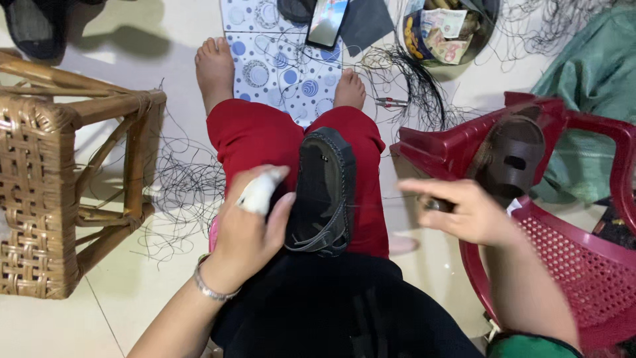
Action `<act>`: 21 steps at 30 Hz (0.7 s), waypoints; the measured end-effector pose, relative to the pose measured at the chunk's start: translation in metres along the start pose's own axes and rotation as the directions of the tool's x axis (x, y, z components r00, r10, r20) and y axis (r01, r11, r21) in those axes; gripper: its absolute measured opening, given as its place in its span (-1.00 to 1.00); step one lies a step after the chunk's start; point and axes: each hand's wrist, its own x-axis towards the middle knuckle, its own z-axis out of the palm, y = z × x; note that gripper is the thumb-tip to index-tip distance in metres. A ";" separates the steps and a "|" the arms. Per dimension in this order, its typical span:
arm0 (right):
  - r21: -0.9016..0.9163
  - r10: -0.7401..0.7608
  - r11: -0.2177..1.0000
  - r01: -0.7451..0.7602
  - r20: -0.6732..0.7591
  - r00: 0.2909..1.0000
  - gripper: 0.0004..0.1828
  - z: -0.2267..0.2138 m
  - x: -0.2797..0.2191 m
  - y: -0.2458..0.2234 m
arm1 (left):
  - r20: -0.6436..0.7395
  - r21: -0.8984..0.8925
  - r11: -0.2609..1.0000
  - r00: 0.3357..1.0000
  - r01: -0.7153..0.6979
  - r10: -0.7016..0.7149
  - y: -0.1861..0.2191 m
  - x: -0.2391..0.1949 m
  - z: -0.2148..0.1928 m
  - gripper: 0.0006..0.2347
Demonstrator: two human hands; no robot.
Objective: The person sits on the floor and sews a black slipper using a needle and thread. They hold the slipper on their lap and repeatedly pass the needle through the sole and upper, pulling the thread tight. Another person is visible in the background, also working with slippers.
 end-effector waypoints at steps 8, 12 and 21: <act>0.859 -0.177 0.345 0.379 -0.337 0.925 -0.71 0.066 0.034 -0.027 | 0.070 0.110 0.907 0.914 -0.406 0.400 0.006 -0.035 0.021 -0.67; 0.553 -0.440 0.730 0.402 -0.069 0.895 -0.81 0.054 0.022 -0.039 | 0.095 0.185 0.898 0.916 -0.400 0.389 -0.011 -0.045 0.066 -0.62; -0.465 -0.466 0.854 0.235 -0.479 0.744 -0.82 0.081 0.039 -0.013 | -0.137 0.481 0.631 0.658 -0.609 0.740 0.014 -0.024 0.103 -0.88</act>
